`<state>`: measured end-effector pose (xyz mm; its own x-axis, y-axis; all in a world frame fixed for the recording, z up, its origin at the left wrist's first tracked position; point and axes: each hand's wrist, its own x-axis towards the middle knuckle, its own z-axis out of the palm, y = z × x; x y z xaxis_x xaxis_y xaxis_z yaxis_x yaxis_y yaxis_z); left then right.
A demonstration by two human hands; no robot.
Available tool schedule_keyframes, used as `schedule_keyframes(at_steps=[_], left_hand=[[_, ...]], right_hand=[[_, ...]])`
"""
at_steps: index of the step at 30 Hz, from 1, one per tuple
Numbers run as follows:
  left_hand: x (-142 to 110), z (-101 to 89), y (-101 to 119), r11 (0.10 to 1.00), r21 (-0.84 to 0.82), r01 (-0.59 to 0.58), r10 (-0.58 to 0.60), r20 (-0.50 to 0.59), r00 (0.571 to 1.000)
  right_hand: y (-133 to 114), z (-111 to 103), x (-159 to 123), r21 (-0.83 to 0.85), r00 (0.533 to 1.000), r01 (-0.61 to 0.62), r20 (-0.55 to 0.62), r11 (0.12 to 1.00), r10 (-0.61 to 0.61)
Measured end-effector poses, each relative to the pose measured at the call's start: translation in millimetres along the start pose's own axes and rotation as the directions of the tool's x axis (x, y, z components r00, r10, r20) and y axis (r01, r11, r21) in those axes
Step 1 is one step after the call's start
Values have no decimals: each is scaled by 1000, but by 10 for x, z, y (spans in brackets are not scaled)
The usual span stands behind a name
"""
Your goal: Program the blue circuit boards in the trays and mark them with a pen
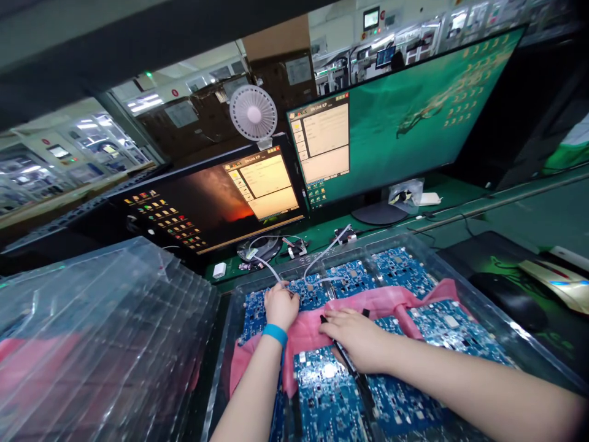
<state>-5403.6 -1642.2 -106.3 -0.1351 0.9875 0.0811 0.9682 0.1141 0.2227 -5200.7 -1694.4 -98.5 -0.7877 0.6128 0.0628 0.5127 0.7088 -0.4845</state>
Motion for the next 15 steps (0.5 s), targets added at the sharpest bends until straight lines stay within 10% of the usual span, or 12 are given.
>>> schedule_keyframes(at_steps=[15], left_hand=[[36, 10, -64, 997, -56, -57, 56, -7, 998]], right_hand=[[-6, -30, -1, 18, 999, -28, 18, 999, 28]])
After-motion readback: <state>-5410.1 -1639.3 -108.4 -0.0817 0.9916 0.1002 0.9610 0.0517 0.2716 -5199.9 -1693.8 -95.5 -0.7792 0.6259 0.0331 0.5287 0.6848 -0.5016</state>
